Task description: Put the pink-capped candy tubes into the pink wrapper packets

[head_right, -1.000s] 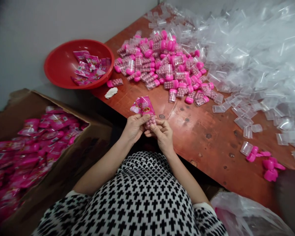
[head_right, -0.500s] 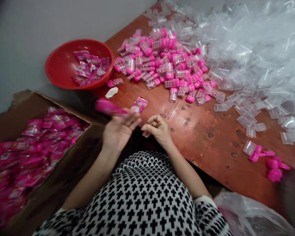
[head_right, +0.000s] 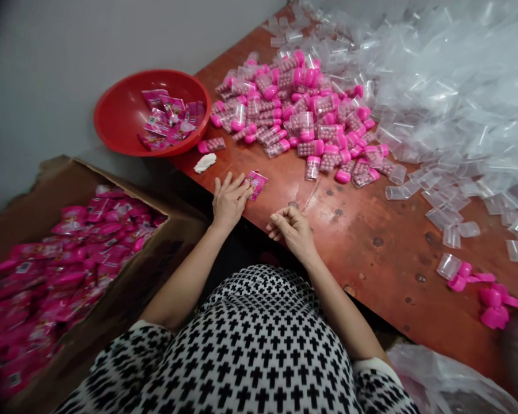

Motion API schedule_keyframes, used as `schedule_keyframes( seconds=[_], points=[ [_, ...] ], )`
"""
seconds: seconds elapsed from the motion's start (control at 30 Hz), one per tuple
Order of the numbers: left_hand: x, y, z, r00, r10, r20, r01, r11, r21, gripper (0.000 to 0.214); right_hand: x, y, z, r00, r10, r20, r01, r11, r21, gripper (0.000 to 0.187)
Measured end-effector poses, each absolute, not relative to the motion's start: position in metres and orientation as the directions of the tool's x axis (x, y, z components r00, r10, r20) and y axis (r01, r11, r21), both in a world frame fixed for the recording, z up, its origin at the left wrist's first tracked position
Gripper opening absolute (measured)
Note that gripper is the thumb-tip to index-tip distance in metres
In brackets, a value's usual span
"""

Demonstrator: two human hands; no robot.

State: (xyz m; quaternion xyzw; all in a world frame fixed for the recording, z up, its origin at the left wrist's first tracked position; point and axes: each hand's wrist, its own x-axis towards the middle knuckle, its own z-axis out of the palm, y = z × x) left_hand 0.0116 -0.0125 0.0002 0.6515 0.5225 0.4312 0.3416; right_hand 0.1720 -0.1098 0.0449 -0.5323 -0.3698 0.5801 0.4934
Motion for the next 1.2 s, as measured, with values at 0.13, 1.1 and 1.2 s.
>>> schedule_keyframes(
  seconds=[0.13, 1.1, 1.2],
  points=[
    [0.011, -0.011, -0.008, 0.057, 0.968, 0.245, 0.425, -0.245, 0.871, 0.015, 0.175, -0.1, 0.042, 0.042, 0.976, -0.212, -0.111, -0.207, -0.972, 0.031],
    [0.046, -0.051, 0.042, 0.171, 0.833, -0.527, -0.475, 0.538, 0.696, 0.024, 0.235, 0.001, 0.062, 0.442, 0.895, -0.054, 0.89, -0.445, -0.101, 0.045],
    [0.045, -0.049, 0.043, 0.15, 0.821, -0.55, -0.542, 0.534, 0.649, 0.018, 0.24, 0.001, 0.059, 0.405, 0.913, -0.05, 0.911, -0.408, -0.067, 0.036]
  ],
)
